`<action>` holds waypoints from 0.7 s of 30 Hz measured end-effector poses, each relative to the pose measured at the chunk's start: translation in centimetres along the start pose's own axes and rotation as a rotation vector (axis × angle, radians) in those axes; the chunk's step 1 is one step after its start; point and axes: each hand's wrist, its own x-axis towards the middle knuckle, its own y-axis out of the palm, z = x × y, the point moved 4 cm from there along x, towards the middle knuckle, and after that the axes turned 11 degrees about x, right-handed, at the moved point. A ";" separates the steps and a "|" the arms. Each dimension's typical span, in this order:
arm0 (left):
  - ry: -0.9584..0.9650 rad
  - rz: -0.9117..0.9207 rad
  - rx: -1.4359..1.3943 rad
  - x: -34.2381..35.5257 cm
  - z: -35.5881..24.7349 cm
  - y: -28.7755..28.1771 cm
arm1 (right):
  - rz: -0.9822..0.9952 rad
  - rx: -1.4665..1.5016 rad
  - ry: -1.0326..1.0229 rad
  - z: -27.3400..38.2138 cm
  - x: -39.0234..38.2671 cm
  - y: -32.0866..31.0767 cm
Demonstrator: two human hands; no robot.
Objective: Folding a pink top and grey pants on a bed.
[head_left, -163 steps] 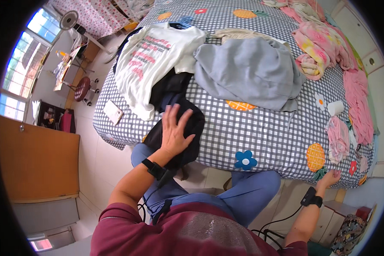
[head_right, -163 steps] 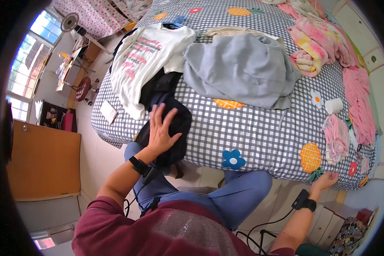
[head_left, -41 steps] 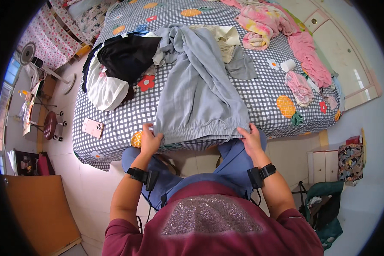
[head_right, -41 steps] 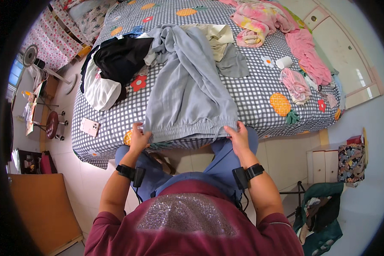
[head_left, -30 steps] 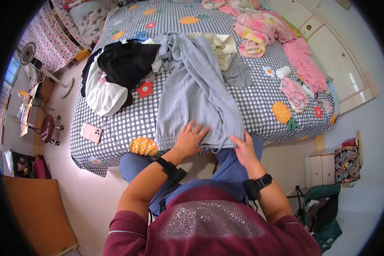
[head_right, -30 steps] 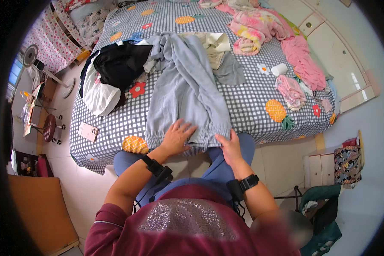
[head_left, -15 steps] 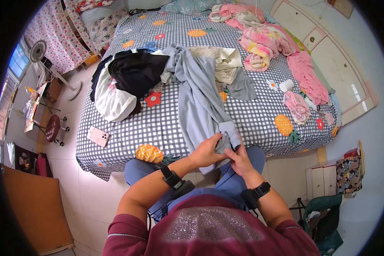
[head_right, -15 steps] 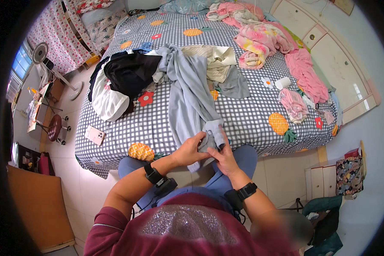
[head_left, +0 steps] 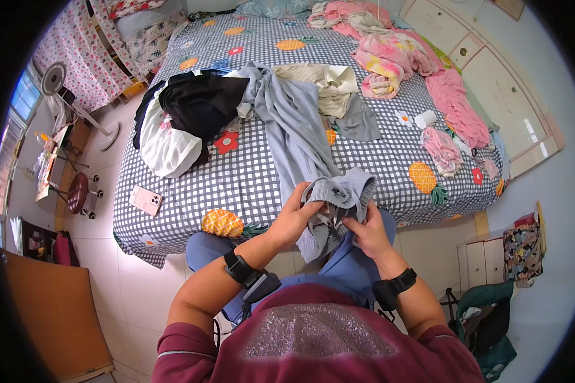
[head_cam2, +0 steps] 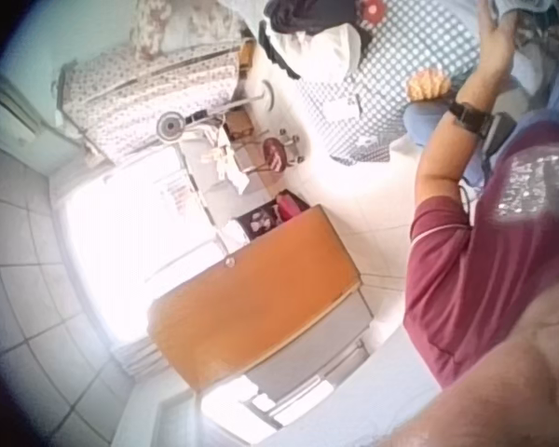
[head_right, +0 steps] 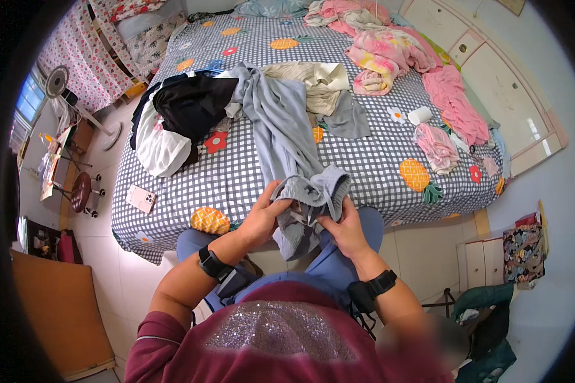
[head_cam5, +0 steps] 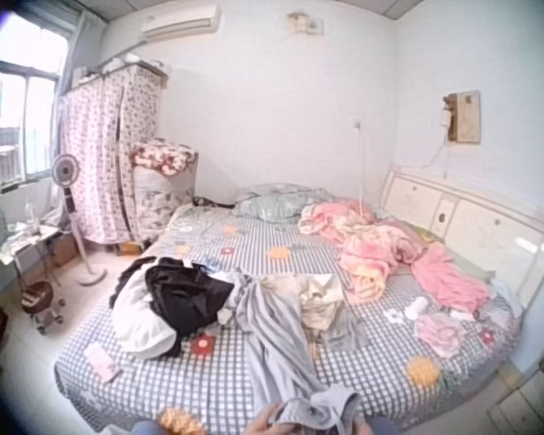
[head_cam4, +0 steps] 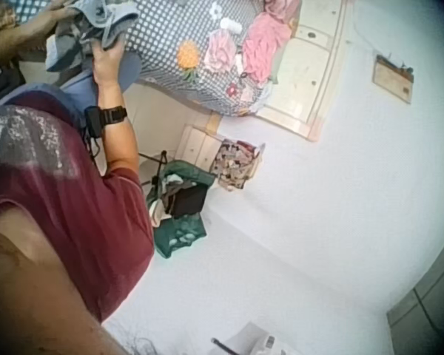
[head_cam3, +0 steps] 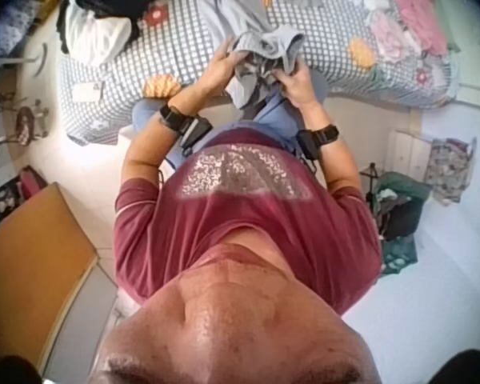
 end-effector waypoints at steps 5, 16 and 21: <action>0.322 -0.145 0.452 -3.6 -6.4 -1.0 | -0.156 -0.887 -0.412 3.8 -0.5 -1.7; 0.048 0.337 1.539 -11.7 3.7 -8.3 | 0.319 -1.335 -0.337 2.4 -4.7 -3.3; -0.148 0.331 1.280 -10.1 10.2 -11.6 | 0.341 -1.281 -0.323 0.8 -4.9 -2.7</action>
